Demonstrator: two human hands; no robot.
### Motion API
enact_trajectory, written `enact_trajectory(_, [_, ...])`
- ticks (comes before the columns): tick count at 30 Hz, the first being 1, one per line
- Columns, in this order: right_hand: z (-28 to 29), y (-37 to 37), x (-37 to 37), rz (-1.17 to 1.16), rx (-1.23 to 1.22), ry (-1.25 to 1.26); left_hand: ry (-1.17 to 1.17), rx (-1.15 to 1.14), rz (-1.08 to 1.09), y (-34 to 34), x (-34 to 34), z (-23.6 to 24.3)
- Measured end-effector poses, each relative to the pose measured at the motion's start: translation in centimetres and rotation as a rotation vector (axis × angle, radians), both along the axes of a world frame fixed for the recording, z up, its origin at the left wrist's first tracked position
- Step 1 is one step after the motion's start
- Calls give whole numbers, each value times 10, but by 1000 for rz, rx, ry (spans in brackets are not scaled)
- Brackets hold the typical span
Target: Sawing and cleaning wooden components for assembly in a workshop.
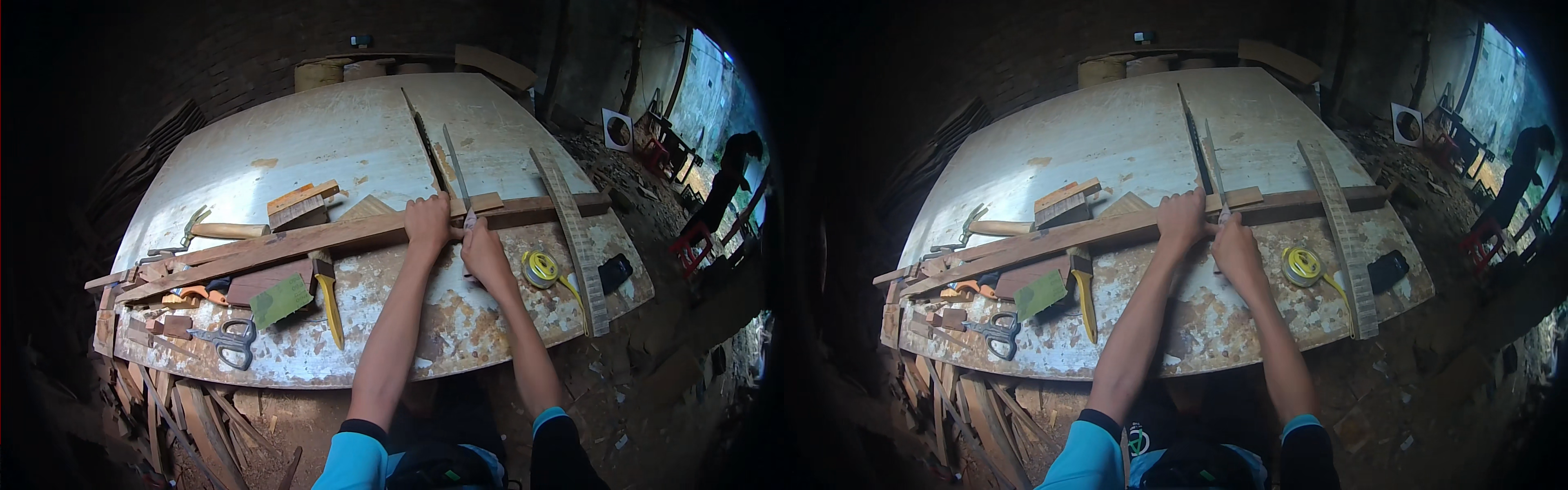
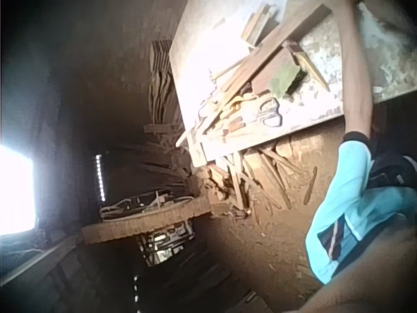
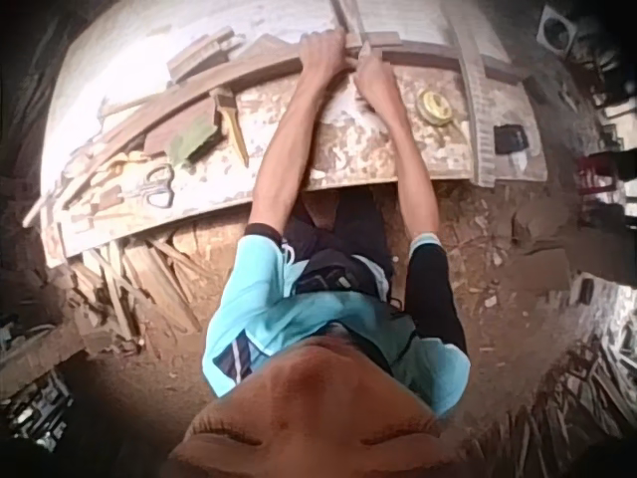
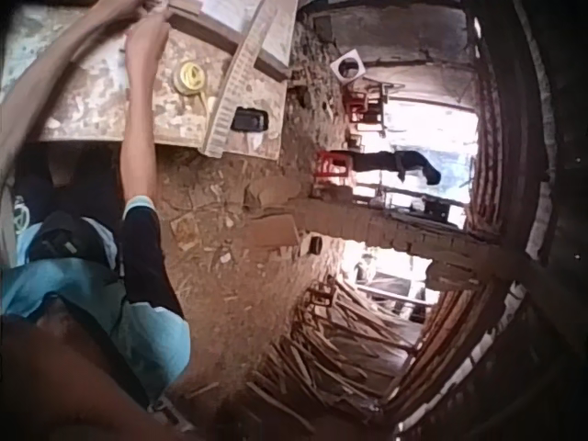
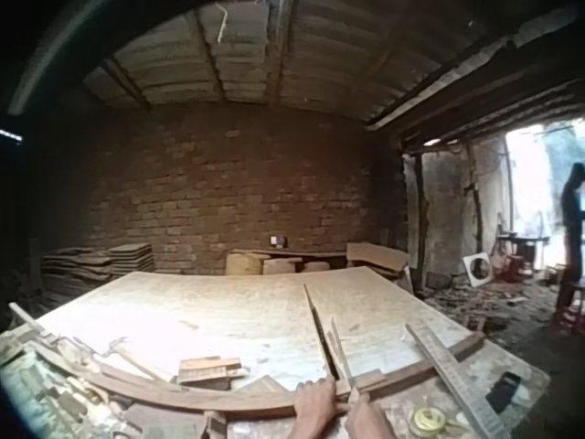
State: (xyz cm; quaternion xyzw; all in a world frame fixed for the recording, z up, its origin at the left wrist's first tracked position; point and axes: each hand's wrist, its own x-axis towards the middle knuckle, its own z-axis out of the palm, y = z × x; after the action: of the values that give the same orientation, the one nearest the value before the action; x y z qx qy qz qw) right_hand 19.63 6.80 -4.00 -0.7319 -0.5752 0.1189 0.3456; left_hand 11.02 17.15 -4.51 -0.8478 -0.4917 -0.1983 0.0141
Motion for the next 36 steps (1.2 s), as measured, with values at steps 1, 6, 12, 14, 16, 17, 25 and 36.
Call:
enact_trajectory(1, [-9,10,6,-16,65,-69,-34,22,-27,2,3,0])
enact_trajectory(6, [-21,-52,-2,7,-148,-69,43,23,12,-4,-6,-13])
enact_trajectory(12, [1,-1,-8,39,-84,-21,25,-39,44,4,-10,-2])
enact_trajectory(14, [-8,-28,-4,53,-171,-54,43,-35,64,2,-11,-3])
enact_trajectory(16, [0,-11,16,61,-71,-36,16,5,16,1,6,-6])
enact_trajectory(17, [11,5,17,50,-54,-23,-9,19,1,5,9,-4])
enact_trajectory(25, [-1,-38,7,66,-139,-126,-13,38,53,4,-11,-8])
enact_trajectory(36, [24,-26,10,106,-229,-100,9,-60,35,-1,-9,2])
